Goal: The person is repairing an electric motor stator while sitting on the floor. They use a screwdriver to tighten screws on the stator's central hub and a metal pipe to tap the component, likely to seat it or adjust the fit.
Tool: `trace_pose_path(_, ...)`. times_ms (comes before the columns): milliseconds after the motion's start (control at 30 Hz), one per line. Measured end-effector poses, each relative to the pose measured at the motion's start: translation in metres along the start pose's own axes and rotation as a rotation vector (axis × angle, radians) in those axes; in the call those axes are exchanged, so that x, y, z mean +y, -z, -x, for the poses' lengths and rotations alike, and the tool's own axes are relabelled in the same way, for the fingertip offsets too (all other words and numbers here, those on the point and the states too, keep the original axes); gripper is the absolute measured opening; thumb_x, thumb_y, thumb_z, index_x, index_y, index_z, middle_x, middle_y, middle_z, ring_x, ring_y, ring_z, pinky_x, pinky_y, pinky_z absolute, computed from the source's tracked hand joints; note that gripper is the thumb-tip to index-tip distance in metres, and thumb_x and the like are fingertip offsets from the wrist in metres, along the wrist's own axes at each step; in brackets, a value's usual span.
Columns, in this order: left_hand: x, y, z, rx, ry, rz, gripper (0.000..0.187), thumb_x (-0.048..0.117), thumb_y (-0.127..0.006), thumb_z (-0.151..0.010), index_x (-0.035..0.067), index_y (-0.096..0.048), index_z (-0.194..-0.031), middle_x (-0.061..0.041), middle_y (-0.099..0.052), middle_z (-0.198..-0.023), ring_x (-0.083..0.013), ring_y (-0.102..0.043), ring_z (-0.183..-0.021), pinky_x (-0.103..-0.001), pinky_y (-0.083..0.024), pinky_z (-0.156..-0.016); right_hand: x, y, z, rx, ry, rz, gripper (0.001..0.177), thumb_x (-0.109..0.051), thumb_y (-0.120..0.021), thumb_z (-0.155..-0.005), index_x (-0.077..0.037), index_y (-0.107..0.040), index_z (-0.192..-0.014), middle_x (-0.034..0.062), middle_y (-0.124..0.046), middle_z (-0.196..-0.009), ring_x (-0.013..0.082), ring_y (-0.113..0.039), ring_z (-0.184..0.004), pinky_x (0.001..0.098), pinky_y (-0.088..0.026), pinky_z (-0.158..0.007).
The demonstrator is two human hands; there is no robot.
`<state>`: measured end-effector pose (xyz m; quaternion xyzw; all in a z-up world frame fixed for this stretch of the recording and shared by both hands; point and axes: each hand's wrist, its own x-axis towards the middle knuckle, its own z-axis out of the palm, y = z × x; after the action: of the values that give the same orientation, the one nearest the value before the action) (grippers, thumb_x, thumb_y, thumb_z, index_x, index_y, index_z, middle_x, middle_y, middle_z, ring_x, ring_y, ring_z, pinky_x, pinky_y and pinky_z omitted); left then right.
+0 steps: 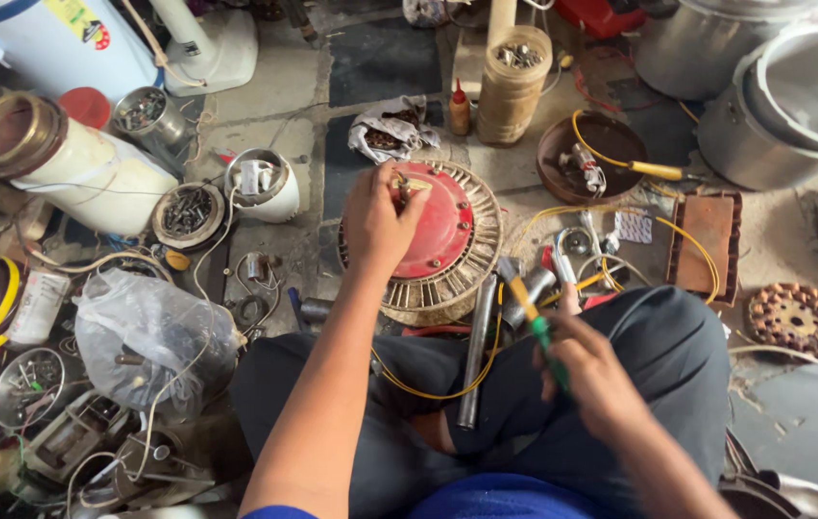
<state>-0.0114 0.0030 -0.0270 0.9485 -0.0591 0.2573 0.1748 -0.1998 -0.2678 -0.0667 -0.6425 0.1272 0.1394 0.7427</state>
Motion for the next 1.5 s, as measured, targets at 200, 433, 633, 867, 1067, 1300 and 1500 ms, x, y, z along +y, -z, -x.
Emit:
trace_pose_path(200,-0.026,-0.020,0.008,-0.047,-0.044,0.752,0.018,0.009,-0.071,-0.096,0.005,-0.075,-0.113,-0.011,-0.079,-0.105,-0.0217,-0.076,-0.095,-0.035,-0.059,-0.087,0.060,-0.038,-0.014,0.023,0.233,0.292,0.039,-0.022,-0.062,-0.103,0.003,-0.063,-0.132,0.0147,-0.072,-0.093,0.0195,-0.066,-0.079,0.0316,-0.052,-0.067)
trace_pose_path(433,-0.019,-0.024,0.007,0.079,0.153,0.692,0.028,0.018,-0.087,-0.082,0.004,-0.067,-0.096,-0.007,-0.077,-0.088,-0.0180,-0.075,-0.078,-0.033,-0.058,-0.075,0.032,-0.058,-0.015,0.148,0.296,0.517,0.039,-0.019,-0.068,-0.091,-0.002,-0.065,-0.125,0.0173,-0.079,-0.092,0.0183,-0.076,-0.073,0.0316,-0.058,-0.066)
trace_pose_path(633,-0.007,-0.015,0.006,0.077,0.235,0.616,0.038,0.026,-0.092,-0.078,0.006,-0.061,-0.089,-0.004,-0.073,-0.080,-0.0158,-0.070,-0.072,-0.033,-0.056,-0.070,0.022,-0.064,-0.011,0.148,0.334,0.520,0.036,-0.020,-0.069,-0.092,-0.003,-0.067,-0.123,0.0168,-0.079,-0.094,0.0217,-0.079,-0.077,0.0330,-0.059,-0.069)
trace_pose_path(867,-0.015,-0.024,0.008,0.076,0.199,0.776,0.034,0.024,-0.088,-0.084,0.007,-0.066,-0.103,-0.003,-0.074,-0.090,-0.0136,-0.072,-0.081,-0.030,-0.059,-0.075,0.009,-0.068,-0.002,0.183,0.452,0.761,0.039,-0.013,-0.070,-0.088,-0.005,-0.067,-0.127,0.0205,-0.075,-0.107,0.0361,-0.073,-0.093,0.0403,-0.057,-0.078)
trace_pose_path(1067,-0.007,-0.015,0.012,0.144,0.181,0.673,0.036,0.027,-0.090,-0.082,0.006,-0.070,-0.103,-0.007,-0.073,-0.093,-0.0176,-0.071,-0.082,-0.032,-0.058,-0.076,0.035,-0.070,-0.016,0.119,0.458,0.579,0.042,-0.012,-0.068,-0.091,-0.003,-0.064,-0.131,0.0207,-0.075,-0.108,0.0336,-0.075,-0.100,0.0381,-0.059,-0.082)
trace_pose_path(1300,-0.003,-0.017,0.012,0.198,0.124,0.502,0.030,0.024,-0.084,-0.086,0.009,-0.076,-0.110,-0.009,-0.077,-0.100,-0.0258,-0.074,-0.090,-0.037,-0.057,-0.081,0.048,-0.062,-0.039,0.043,0.134,0.444,0.041,-0.025,-0.061,-0.101,-0.008,-0.063,-0.138,0.0245,-0.073,-0.099,0.0438,-0.061,-0.084,0.0490,-0.052,-0.065)
trace_pose_path(1500,-0.008,-0.025,0.016,0.280,-0.049,0.473,0.024,0.011,-0.073,-0.094,0.004,-0.071,-0.117,-0.014,-0.074,-0.110,-0.0330,-0.070,-0.104,-0.041,-0.054,-0.094,0.046,-0.069,-0.027,0.198,0.384,0.808,0.039,-0.033,-0.061,-0.099,-0.015,-0.067,-0.133,0.0195,-0.076,-0.084,0.0350,-0.073,-0.075,0.0421,-0.056,-0.065)
